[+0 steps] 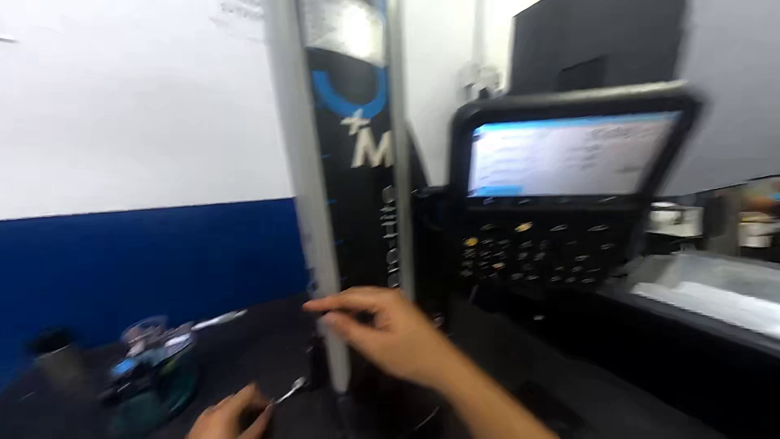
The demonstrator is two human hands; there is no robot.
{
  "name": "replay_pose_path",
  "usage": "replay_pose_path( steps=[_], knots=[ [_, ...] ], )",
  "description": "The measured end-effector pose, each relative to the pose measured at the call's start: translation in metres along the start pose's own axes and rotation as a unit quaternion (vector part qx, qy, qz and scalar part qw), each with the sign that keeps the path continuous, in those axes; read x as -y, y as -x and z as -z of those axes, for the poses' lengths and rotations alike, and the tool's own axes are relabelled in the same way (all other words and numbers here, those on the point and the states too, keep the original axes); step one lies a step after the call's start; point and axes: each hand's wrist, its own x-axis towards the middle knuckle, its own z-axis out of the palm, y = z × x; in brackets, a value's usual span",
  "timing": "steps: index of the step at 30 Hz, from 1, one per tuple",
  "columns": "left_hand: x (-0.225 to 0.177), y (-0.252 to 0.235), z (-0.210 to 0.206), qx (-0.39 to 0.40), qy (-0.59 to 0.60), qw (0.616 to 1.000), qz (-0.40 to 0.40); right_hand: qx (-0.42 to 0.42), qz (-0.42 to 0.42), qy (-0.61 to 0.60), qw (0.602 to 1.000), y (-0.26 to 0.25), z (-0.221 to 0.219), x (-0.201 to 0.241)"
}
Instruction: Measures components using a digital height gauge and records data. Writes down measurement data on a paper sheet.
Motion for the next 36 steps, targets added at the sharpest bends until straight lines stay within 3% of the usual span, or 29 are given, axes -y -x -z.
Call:
replay_pose_path(
  steps=[6, 22, 24, 27, 30, 32, 36],
  knots=[
    [0.001, -0.001, -0.001, 0.007, -0.011, 0.998, 0.064, -0.020, 0.025, 0.032, 0.999, -0.001, -0.005, -0.008],
    [-0.002, 0.001, 0.004, 0.032, -0.031, 0.996, 0.075, -0.031, 0.013, 0.032, 0.999, -0.002, -0.008, -0.007],
    [-0.001, 0.002, 0.013, 0.037, -0.036, 0.995, 0.082, -0.028, 0.018, 0.034, 0.999, -0.002, -0.007, -0.006],
    [0.005, 0.003, 0.039, -0.021, 0.014, 0.995, 0.098, -0.023, 0.025, 0.036, 0.999, -0.002, -0.006, -0.007],
    [0.013, 0.003, 0.074, -0.055, 0.039, 0.985, 0.156, -0.016, 0.019, 0.041, 0.999, -0.002, -0.004, -0.006],
    [0.015, 0.006, 0.095, -0.012, -0.004, 0.975, 0.222, -0.012, 0.020, 0.040, 0.999, -0.002, -0.003, -0.007],
    [0.017, 0.013, 0.114, 0.168, -0.086, 0.932, 0.310, -0.005, 0.022, 0.033, 0.999, -0.003, -0.002, -0.007]
  ],
)
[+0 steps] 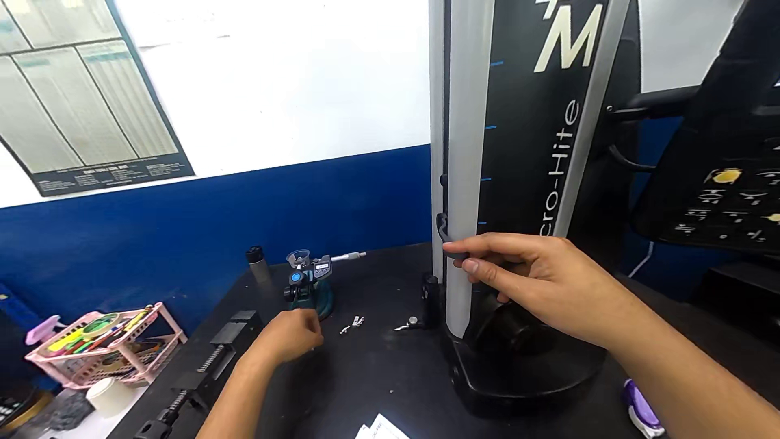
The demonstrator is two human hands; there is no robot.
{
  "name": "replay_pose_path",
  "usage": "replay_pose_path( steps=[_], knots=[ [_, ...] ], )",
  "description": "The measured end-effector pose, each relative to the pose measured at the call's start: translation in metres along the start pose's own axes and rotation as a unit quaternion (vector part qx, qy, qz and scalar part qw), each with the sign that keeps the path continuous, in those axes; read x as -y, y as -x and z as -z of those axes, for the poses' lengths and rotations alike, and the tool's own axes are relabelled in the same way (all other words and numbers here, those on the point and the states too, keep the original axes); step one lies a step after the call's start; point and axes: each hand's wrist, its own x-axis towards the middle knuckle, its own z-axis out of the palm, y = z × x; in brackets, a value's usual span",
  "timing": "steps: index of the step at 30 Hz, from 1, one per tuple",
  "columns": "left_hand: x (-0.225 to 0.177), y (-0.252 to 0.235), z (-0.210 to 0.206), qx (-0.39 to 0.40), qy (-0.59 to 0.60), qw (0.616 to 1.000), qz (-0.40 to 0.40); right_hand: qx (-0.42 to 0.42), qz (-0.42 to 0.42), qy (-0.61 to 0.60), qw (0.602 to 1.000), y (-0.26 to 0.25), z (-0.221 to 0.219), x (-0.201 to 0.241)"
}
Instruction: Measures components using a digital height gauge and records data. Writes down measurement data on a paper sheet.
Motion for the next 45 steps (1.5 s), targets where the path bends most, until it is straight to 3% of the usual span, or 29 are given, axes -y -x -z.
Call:
replay_pose_path(
  steps=[3, 6, 9, 12, 18, 24, 30, 37, 45],
  knots=[
    [0.004, 0.003, -0.002, 0.083, -0.016, 0.995, 0.043, 0.004, 0.001, 0.004, 1.000, 0.001, 0.000, 0.000],
    [0.009, 0.002, 0.001, 0.088, -0.042, 0.994, 0.056, 0.008, -0.002, 0.008, 1.000, 0.001, 0.001, 0.000],
    [0.007, -0.001, 0.002, 0.043, -0.087, 0.995, 0.032, 0.013, -0.003, 0.005, 1.000, 0.000, 0.002, -0.001],
    [-0.006, -0.009, -0.018, -0.038, -0.039, 0.998, -0.030, 0.008, -0.005, 0.001, 1.000, 0.000, 0.000, -0.001],
    [-0.019, -0.022, -0.046, -0.067, -0.053, 0.993, -0.086, 0.012, -0.016, -0.007, 1.000, 0.001, 0.001, 0.000],
    [-0.039, -0.011, -0.059, -0.033, 0.133, 0.979, -0.149, 0.020, -0.016, -0.013, 1.000, 0.001, 0.002, 0.000],
    [-0.048, -0.020, -0.088, -0.088, 0.237, 0.952, -0.176, 0.015, -0.009, -0.018, 1.000, 0.001, 0.001, -0.001],
    [-0.043, -0.024, -0.100, -0.127, 0.188, 0.938, -0.262, 0.011, -0.010, -0.008, 1.000, 0.001, 0.000, -0.001],
    [-0.027, -0.018, -0.106, -0.218, 0.095, 0.923, -0.302, -0.011, 0.010, -0.046, 0.999, 0.001, -0.012, 0.008]
  ],
)
